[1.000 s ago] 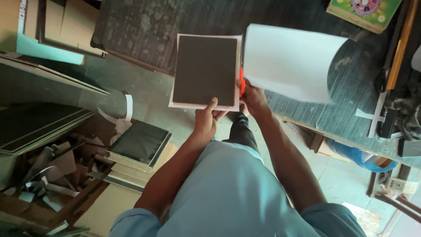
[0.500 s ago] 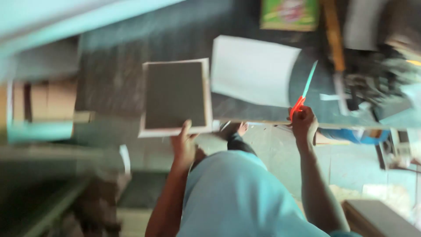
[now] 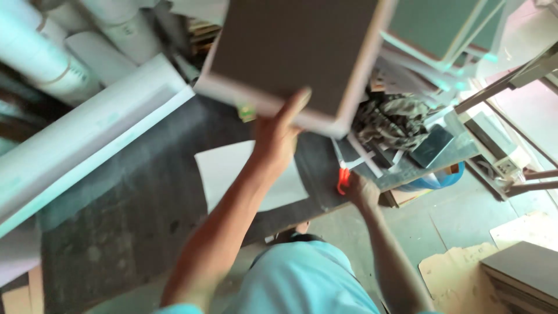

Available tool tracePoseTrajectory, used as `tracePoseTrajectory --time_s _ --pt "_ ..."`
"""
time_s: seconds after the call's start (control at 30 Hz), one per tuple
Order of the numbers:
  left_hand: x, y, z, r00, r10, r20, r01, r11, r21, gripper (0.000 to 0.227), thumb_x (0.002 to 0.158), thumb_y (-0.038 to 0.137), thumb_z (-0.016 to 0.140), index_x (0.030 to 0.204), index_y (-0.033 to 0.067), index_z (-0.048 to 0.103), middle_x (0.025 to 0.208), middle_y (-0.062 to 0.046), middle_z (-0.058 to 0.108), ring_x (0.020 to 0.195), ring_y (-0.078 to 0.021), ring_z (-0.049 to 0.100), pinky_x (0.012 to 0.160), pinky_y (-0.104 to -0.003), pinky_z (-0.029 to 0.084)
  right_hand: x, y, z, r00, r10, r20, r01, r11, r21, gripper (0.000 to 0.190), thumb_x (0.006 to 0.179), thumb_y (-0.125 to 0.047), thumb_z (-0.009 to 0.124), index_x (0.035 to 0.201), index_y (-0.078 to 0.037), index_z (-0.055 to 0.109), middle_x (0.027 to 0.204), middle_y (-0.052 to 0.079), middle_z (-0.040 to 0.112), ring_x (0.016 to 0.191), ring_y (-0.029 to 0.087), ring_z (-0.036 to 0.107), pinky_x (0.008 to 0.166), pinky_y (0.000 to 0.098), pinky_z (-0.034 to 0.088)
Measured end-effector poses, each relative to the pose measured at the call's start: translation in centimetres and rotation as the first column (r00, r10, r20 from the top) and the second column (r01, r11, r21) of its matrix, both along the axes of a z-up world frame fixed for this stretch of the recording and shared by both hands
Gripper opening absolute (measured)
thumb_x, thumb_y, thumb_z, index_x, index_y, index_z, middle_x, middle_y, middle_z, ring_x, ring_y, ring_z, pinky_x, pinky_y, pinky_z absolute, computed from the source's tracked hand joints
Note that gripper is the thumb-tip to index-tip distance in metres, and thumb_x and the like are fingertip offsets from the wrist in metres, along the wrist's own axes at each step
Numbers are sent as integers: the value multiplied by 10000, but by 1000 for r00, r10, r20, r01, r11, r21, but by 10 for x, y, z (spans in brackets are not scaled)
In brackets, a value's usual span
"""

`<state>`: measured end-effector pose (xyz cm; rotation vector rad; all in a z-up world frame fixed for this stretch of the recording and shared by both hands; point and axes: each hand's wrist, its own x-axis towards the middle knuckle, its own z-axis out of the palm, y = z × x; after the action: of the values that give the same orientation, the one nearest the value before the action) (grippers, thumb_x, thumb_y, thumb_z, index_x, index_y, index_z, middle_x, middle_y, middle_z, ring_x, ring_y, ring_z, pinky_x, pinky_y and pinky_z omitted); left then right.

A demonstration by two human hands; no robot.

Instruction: Applying white adhesive backing to square gray panels by measuring and cutting the material with scissors.

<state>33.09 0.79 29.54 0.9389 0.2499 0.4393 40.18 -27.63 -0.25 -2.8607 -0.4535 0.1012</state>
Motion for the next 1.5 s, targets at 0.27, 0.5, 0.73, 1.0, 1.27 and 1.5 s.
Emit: tracePoseTrajectory --time_s 0.27,0.5,0.73,1.0,1.27,1.5 --pt "258 -107 15 930 -304 208 319 947 -42 359 868 201 734 1133 -29 658 1050 -183 703 878 -335 781 712 -413 664 -10 9 32 997 -20 -70 20 1000 0 282 795 -355 764 987 -167 680 844 148 734 826 379 715 715 506 556" --pt "291 -146 -40 942 -333 28 333 926 -178 415 917 307 785 1135 -23 658 1002 -262 770 784 -371 824 617 -488 681 -13 6 31 995 12 -103 -16 999 -38 342 792 -353 806 984 -101 677 977 138 720 851 359 718 699 480 571" --pt "141 -47 -24 745 -667 3 640 715 281 715 1015 624 618 1324 -20 639 1170 -194 761 1016 -210 793 903 -332 687 32 -6 34 963 115 -242 -179 949 -261 302 786 -462 813 882 -180 762 841 101 735 777 318 723 660 455 550" --pt "76 168 -280 767 448 -459 -59 761 646 418 952 319 704 1230 7 703 1014 -148 792 864 -215 760 754 -321 613 119 96 51 936 350 -46 -321 898 301 169 972 -304 710 976 -139 748 824 104 702 706 308 692 612 427 532" --pt "88 196 -341 531 589 -609 121 659 743 564 890 363 743 1293 -14 629 1076 -141 774 935 -229 752 820 -344 588 201 239 9 911 412 -1 -371 823 429 265 976 -282 728 1149 -81 723 928 161 717 833 355 703 706 472 550" --pt "100 186 -314 508 529 -680 90 752 653 485 879 432 764 1156 34 739 970 -104 800 858 -192 775 768 -324 598 197 262 10 879 451 154 -476 832 285 331 969 -218 703 1216 2 683 1112 214 658 1018 391 604 895 516 487"
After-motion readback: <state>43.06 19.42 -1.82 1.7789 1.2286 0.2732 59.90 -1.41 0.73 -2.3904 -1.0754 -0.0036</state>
